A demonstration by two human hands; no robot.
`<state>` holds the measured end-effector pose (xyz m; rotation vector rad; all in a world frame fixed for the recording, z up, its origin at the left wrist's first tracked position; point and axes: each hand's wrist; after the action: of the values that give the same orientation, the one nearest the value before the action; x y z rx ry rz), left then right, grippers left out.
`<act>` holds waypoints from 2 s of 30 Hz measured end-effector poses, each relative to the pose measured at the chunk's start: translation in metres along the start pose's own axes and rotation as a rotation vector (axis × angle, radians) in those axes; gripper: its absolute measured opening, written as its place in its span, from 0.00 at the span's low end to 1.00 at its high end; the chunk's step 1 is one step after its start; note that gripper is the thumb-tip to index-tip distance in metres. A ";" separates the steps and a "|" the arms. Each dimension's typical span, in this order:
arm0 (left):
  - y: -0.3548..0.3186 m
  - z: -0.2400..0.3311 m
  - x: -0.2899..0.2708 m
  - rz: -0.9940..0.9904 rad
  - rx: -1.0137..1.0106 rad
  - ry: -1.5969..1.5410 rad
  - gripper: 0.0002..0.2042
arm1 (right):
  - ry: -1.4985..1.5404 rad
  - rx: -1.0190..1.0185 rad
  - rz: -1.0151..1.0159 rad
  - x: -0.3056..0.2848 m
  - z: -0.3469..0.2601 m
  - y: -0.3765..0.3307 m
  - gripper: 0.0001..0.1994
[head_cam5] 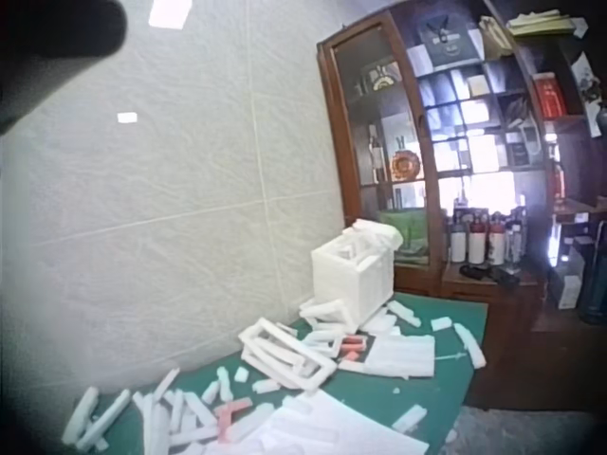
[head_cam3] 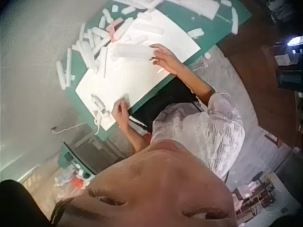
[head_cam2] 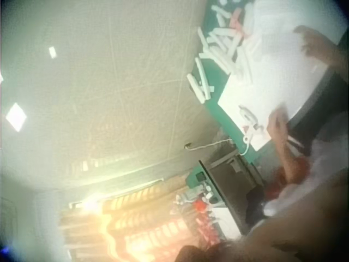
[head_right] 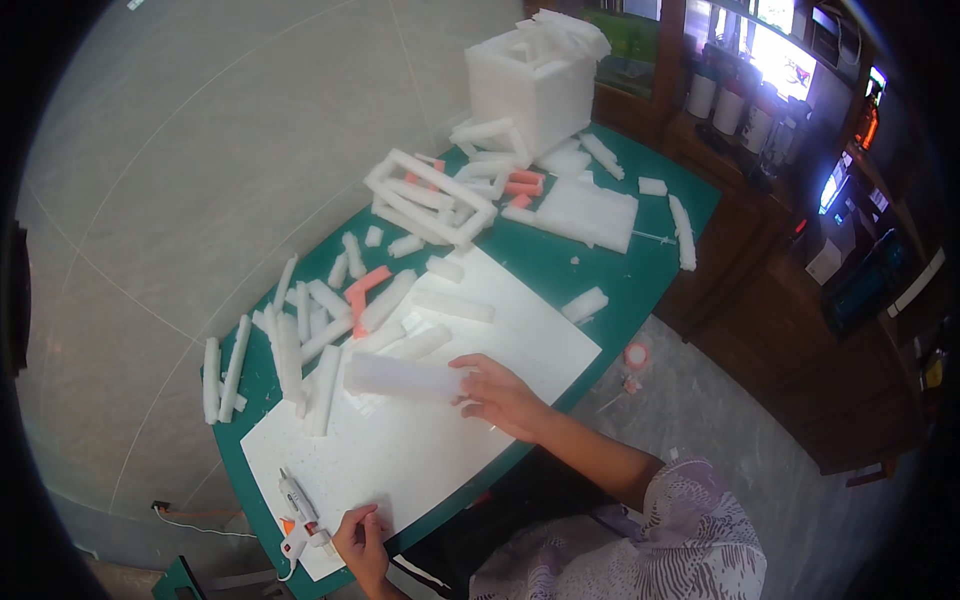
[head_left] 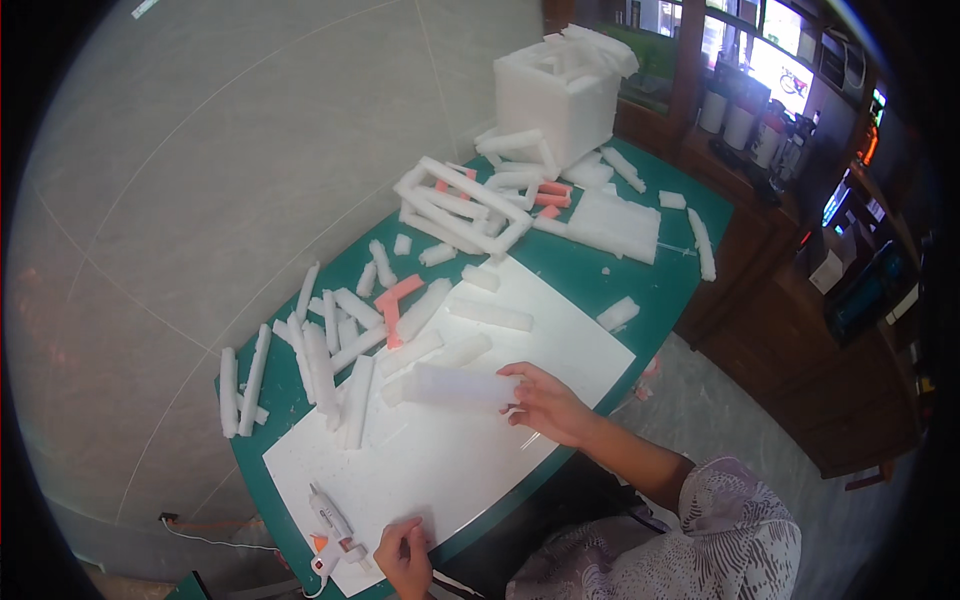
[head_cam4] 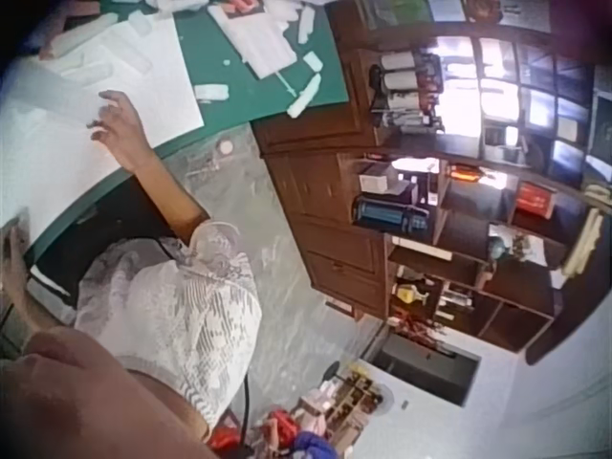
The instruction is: Gluing white foam strips together using a hot glue gun to build a structure.
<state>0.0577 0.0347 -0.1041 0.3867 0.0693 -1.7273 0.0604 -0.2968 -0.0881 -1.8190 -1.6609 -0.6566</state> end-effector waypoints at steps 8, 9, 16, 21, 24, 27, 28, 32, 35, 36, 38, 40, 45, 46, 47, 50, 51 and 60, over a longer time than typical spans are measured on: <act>0.000 0.011 0.005 0.013 -0.039 -0.017 0.05 | 0.155 0.018 -0.016 -0.011 0.005 0.001 0.17; 0.001 0.013 0.006 0.004 -0.002 0.044 0.05 | 0.192 0.017 0.000 -0.013 0.007 0.002 0.17; 0.004 0.022 0.007 -0.009 0.092 0.168 0.04 | 0.590 0.017 -0.081 -0.026 0.001 0.008 0.19; 0.007 0.022 0.008 0.011 0.073 0.202 0.03 | 0.624 0.021 0.010 -0.023 -0.005 0.006 0.18; 0.006 0.024 0.010 0.010 0.067 0.189 0.03 | 0.594 0.010 -0.015 -0.026 -0.007 0.003 0.19; 0.008 0.025 0.012 0.006 0.077 0.176 0.03 | 0.517 -0.034 -0.053 -0.029 -0.018 -0.002 0.19; 0.006 0.025 0.011 0.015 0.081 0.191 0.03 | 0.463 -0.058 -0.068 -0.031 -0.024 -0.003 0.19; 0.003 0.024 0.012 0.024 0.098 0.207 0.03 | 0.143 -0.337 0.150 -0.034 -0.074 -0.008 0.22; 0.004 0.024 0.013 0.026 0.099 0.216 0.03 | -0.440 -0.491 0.302 -0.022 -0.141 -0.001 0.22; 0.004 0.025 0.015 0.025 0.094 0.223 0.03 | -0.663 -0.578 0.415 -0.016 -0.159 0.007 0.22; 0.004 0.023 0.014 0.035 0.101 0.225 0.03 | -0.963 -0.878 0.454 -0.010 -0.198 0.033 0.21; 0.006 0.023 0.014 0.038 0.113 0.221 0.03 | -1.304 -1.171 0.526 -0.012 -0.251 0.062 0.20; 0.006 0.025 0.017 0.068 0.106 0.198 0.03 | -1.599 -1.358 0.736 -0.011 -0.358 0.124 0.22; 0.006 0.024 0.017 0.078 0.108 0.202 0.03 | -1.659 -1.257 0.882 -0.021 -0.373 0.140 0.23; 0.005 0.023 0.017 0.082 0.104 0.208 0.03 | -1.713 -1.148 1.025 -0.032 -0.384 0.152 0.24; 0.005 0.020 0.019 0.100 0.116 0.219 0.03 | -1.744 -0.922 1.191 -0.061 -0.400 0.180 0.28; 0.004 0.019 0.019 0.104 0.128 0.220 0.04 | -1.737 -0.926 1.183 -0.064 -0.400 0.181 0.28; 0.005 0.021 0.019 0.102 0.134 0.215 0.03 | -1.644 -0.810 1.313 -0.074 -0.406 0.167 0.29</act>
<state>0.0553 0.0100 -0.0889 0.6631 0.0880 -1.5895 0.2301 -0.6440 0.1325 -3.7095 -0.0881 1.2470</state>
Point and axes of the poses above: each hand's wrist, its own y-axis towards the middle knuckle, its own x-axis out of the palm, z = x × y, and after that the axes turned 4 degrees about -y, right-handed
